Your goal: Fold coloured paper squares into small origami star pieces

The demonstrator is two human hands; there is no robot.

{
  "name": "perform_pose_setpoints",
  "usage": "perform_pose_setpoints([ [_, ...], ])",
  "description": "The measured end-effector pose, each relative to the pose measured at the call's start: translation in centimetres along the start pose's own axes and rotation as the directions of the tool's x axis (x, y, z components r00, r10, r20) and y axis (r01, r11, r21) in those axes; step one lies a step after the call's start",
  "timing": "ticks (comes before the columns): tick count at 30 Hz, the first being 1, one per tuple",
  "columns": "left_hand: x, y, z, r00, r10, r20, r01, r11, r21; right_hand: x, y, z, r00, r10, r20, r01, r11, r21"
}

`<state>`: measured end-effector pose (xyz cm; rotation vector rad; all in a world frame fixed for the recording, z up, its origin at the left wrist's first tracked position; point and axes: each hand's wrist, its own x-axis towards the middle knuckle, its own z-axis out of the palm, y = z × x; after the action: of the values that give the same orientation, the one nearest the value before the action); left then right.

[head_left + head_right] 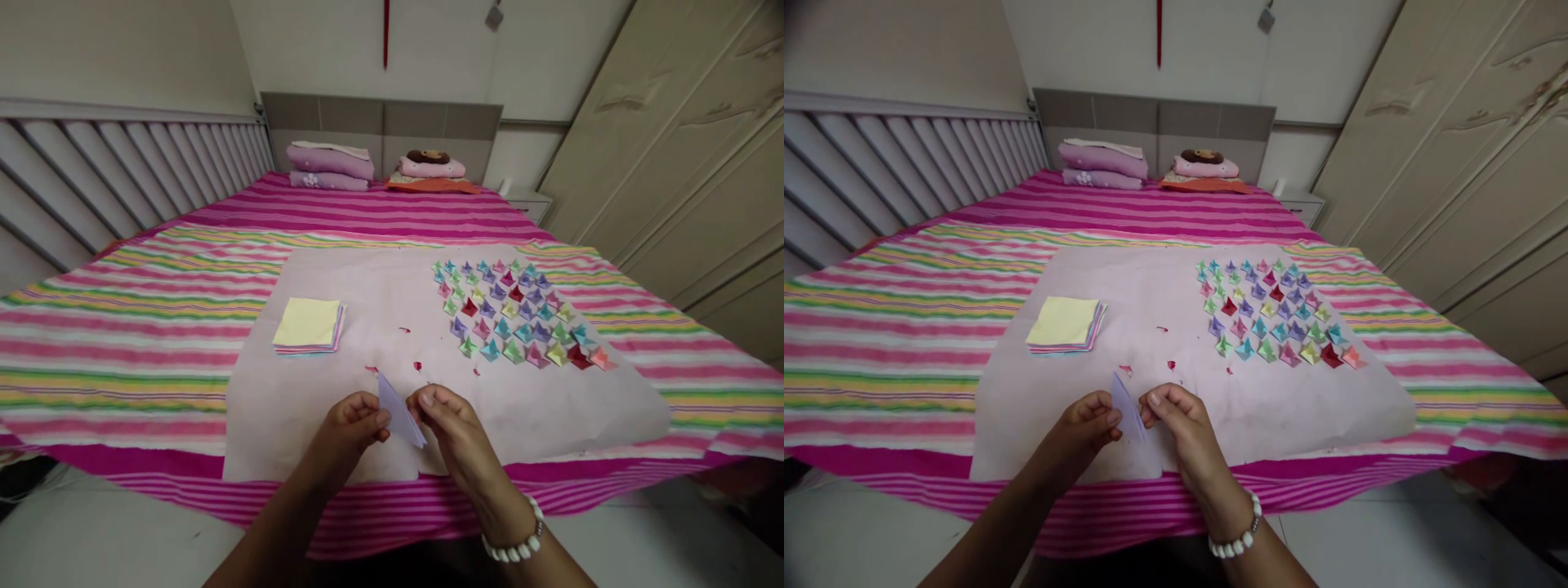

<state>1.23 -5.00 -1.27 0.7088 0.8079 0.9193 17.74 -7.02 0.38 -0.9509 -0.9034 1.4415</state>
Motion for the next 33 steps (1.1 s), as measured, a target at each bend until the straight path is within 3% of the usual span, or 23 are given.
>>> perform_pose_setpoints([
  [12, -0.1, -0.5, 0.3, 0.999, -0.010, 0.046, 0.008, 0.999, 0.051, -0.2, 0.5, 0.0, 0.993, 0.097, 0.074, -0.102, 0.992, 0.071],
  [18, -0.1, -0.4, 0.1, 0.998, -0.002, 0.058, -0.003, 0.996, 0.092, 0.0, 0.4, 0.0, 0.992, 0.114, 0.045, -0.118, 0.990, 0.081],
  [25, 0.0, -0.6, 0.1, 1.000, -0.010, 0.015, 0.010, 0.999, 0.041, 0.1, 0.7, -0.1, 0.995, 0.091, 0.043, -0.094, 0.994, 0.057],
  [28, 0.1, -0.8, -0.1, 1.000, 0.015, -0.018, -0.014, 1.000, 0.022, 0.1, 1.1, -0.2, 1.000, 0.006, 0.027, -0.006, 1.000, 0.001],
  [33, 0.2, -1.1, -0.1, 0.997, 0.070, -0.039, -0.063, 0.986, 0.156, 0.2, 1.5, -0.2, 0.996, -0.064, 0.064, 0.070, 0.994, -0.084],
])
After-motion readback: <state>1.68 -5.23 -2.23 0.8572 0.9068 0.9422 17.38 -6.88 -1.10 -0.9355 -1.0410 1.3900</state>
